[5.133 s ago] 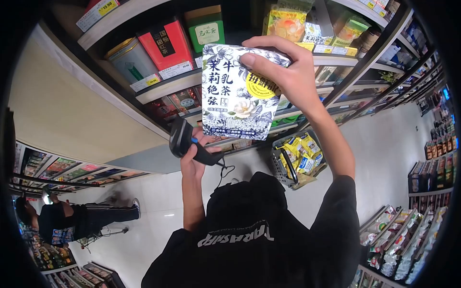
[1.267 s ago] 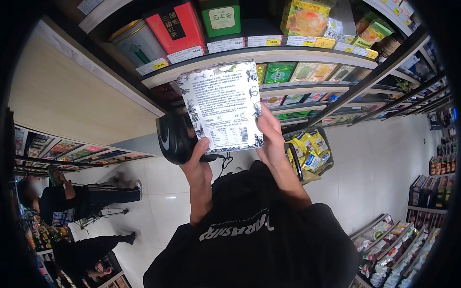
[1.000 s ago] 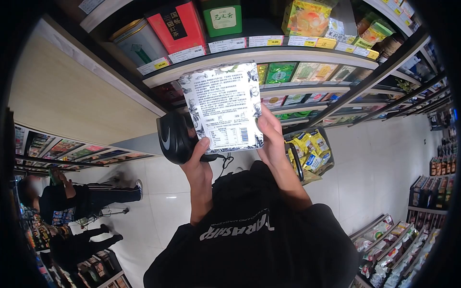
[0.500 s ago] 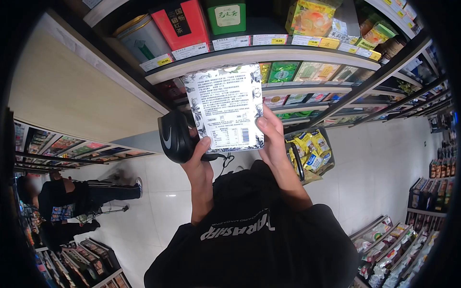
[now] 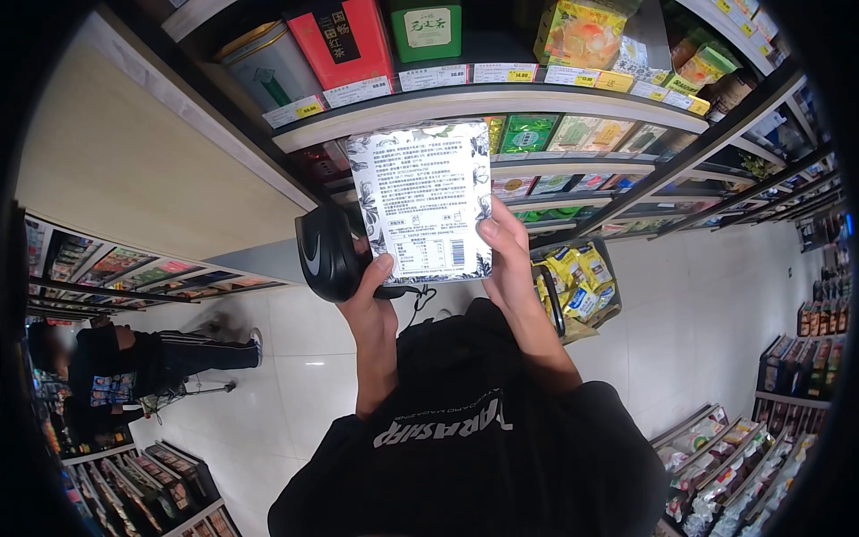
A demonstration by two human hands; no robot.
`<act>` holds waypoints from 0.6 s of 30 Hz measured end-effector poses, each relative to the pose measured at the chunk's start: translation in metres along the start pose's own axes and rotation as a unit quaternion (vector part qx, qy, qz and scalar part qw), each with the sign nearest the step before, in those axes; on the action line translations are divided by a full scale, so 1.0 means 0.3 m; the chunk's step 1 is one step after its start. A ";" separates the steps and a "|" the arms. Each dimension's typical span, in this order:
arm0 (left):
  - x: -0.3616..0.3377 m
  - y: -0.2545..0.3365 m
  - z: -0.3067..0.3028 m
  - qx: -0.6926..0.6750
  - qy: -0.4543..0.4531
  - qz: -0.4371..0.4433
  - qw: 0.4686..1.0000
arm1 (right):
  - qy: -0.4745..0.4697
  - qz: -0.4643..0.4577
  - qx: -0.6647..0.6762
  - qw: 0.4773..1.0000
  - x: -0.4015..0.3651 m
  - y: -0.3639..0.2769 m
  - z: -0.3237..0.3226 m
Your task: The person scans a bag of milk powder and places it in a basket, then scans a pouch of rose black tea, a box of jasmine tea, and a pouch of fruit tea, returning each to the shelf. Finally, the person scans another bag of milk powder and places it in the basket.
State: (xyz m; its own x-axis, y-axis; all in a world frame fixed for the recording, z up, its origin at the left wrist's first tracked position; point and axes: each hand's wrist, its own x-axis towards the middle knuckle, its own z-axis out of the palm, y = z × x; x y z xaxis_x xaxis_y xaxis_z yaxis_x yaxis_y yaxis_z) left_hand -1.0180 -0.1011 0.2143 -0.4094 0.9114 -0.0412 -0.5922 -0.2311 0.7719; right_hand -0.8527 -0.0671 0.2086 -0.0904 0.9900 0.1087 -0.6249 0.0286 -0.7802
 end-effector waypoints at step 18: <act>-0.052 -0.028 0.015 0.037 -0.027 0.040 0.998 | 0.081 -0.002 -0.051 0.995 -0.002 0.041 -0.010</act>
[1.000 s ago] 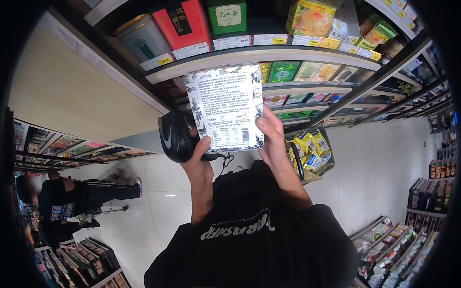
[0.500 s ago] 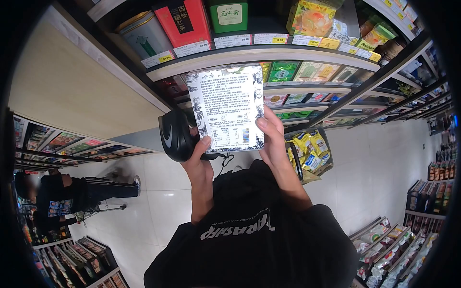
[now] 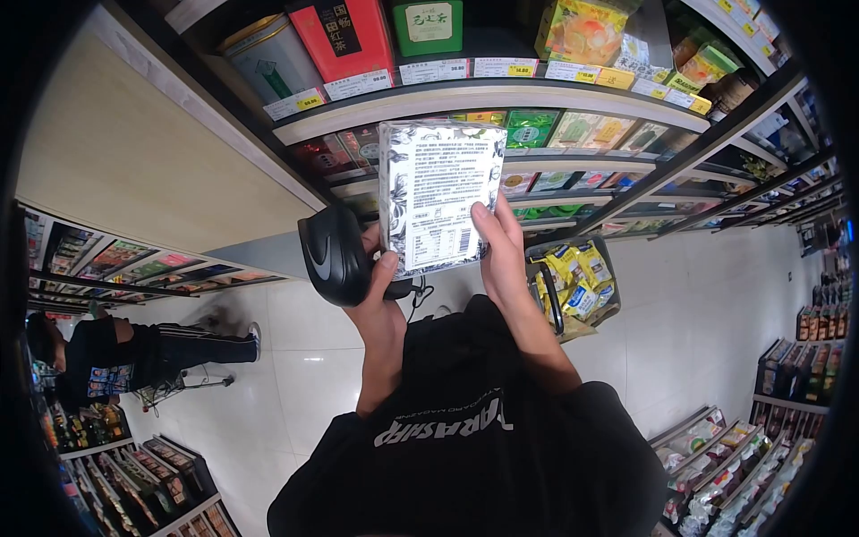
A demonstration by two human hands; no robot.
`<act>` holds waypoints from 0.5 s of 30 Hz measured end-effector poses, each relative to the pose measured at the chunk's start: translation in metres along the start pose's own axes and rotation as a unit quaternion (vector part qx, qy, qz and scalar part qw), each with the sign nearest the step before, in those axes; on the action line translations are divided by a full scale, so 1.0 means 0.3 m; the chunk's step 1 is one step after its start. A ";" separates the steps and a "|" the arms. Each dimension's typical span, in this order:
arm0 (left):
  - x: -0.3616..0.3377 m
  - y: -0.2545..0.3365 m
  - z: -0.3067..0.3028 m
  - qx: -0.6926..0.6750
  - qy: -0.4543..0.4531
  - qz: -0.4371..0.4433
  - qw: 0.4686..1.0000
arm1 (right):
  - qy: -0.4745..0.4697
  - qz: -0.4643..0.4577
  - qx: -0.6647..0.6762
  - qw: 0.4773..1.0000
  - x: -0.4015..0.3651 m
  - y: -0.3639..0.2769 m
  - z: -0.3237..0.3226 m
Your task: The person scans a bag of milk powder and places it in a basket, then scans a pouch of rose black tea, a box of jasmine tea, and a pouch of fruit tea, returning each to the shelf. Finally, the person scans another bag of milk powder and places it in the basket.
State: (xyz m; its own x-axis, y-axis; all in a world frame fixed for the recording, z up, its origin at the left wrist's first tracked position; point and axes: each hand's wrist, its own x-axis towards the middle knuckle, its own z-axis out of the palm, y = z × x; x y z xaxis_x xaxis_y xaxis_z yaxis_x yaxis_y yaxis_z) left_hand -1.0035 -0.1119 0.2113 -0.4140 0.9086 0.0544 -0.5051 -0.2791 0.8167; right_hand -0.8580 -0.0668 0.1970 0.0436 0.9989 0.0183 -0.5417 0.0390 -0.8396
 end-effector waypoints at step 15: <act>-0.042 -0.037 -0.027 0.114 -0.165 0.051 0.978 | -0.028 0.133 0.170 0.976 0.001 0.046 -0.003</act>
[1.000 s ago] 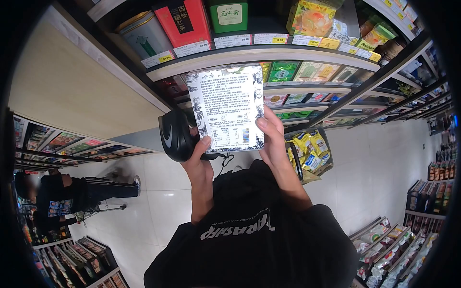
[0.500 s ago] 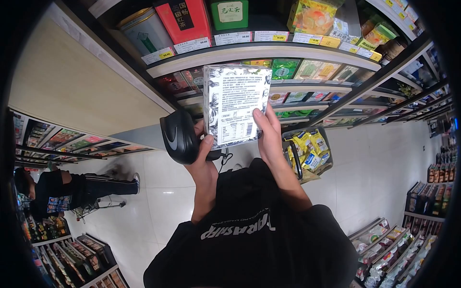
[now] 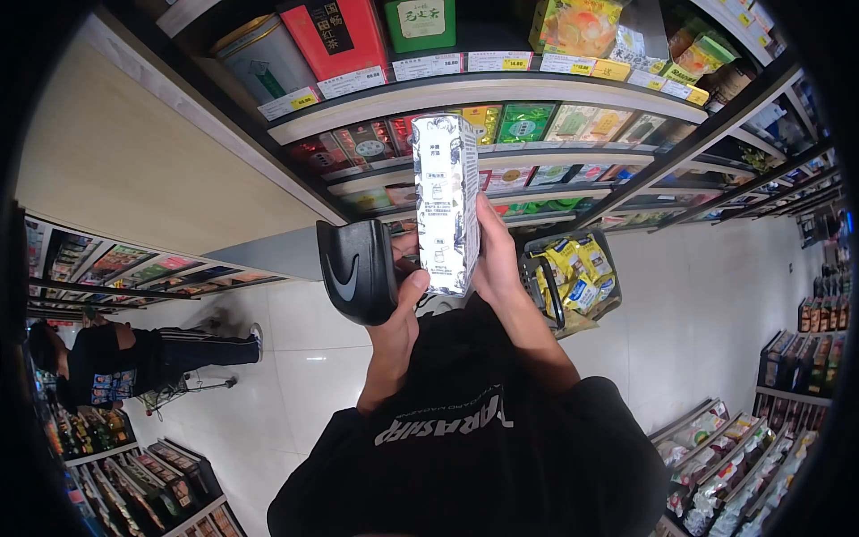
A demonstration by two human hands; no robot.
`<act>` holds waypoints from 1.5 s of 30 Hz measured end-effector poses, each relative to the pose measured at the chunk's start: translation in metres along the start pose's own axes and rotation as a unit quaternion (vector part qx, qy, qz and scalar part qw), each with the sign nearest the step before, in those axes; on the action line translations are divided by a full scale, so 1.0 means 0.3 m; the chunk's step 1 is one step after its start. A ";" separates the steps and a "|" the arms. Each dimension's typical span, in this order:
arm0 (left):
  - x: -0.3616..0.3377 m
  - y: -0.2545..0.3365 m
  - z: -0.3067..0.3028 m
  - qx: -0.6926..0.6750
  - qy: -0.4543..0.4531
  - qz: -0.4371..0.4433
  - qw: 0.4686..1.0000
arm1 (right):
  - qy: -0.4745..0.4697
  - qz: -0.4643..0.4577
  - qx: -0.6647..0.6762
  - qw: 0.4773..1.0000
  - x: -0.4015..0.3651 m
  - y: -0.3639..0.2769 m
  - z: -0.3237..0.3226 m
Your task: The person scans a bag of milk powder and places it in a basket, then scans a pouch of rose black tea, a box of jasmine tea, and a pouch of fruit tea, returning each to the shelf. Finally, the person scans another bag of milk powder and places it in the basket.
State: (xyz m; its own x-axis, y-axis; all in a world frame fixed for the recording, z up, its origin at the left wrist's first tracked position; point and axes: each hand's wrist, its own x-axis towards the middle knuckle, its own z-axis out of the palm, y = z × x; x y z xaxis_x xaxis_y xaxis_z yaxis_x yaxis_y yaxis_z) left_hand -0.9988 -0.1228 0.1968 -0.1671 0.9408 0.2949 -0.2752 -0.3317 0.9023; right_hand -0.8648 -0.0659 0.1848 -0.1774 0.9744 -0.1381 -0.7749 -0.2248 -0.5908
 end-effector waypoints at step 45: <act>0.118 -0.160 -0.139 -0.290 0.130 -0.164 0.934 | -0.087 -0.250 -0.263 0.928 -0.053 -0.104 0.052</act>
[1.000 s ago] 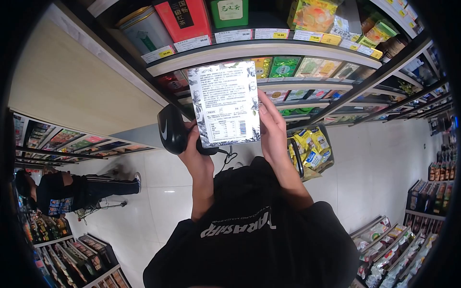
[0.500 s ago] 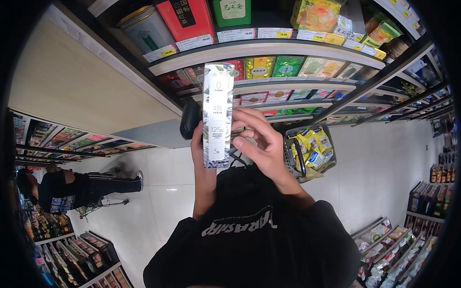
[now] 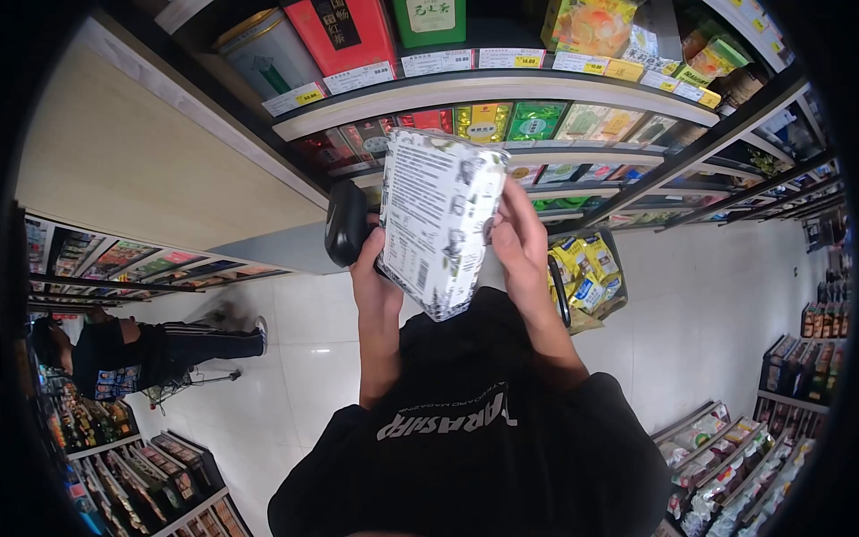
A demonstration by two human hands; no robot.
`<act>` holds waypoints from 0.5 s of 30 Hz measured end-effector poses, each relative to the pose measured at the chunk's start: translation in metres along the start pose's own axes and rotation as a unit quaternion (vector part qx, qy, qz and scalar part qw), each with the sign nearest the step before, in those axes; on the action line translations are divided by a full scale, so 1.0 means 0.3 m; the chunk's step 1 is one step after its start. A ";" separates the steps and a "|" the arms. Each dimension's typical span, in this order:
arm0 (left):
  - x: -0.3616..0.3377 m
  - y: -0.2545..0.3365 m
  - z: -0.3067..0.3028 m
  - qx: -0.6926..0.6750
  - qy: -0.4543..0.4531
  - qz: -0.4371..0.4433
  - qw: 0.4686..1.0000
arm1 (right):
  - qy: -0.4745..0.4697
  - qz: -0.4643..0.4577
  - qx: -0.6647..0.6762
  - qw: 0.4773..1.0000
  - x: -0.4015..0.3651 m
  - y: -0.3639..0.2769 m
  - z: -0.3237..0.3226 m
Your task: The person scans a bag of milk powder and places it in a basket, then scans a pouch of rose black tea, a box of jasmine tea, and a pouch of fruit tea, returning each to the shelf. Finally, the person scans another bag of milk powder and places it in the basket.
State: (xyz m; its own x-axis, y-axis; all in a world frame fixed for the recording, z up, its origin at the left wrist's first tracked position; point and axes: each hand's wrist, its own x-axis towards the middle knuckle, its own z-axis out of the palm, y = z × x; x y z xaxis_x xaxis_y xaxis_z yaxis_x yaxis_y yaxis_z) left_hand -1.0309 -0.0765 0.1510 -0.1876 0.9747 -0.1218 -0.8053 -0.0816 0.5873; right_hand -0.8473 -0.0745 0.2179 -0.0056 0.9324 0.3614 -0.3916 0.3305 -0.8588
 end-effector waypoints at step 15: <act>-0.064 0.128 0.046 0.368 -0.010 0.051 0.928 | 0.176 0.120 0.009 0.977 0.071 0.006 -0.119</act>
State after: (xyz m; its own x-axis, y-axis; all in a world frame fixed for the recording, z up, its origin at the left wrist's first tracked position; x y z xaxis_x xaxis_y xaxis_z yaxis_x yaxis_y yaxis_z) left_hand -1.0505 -0.0954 0.1870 -0.2250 0.9740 -0.0253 -0.1796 -0.0159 0.9836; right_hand -0.8154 -0.0488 0.2112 0.2167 0.9762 0.0000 -0.4345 0.0965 -0.8955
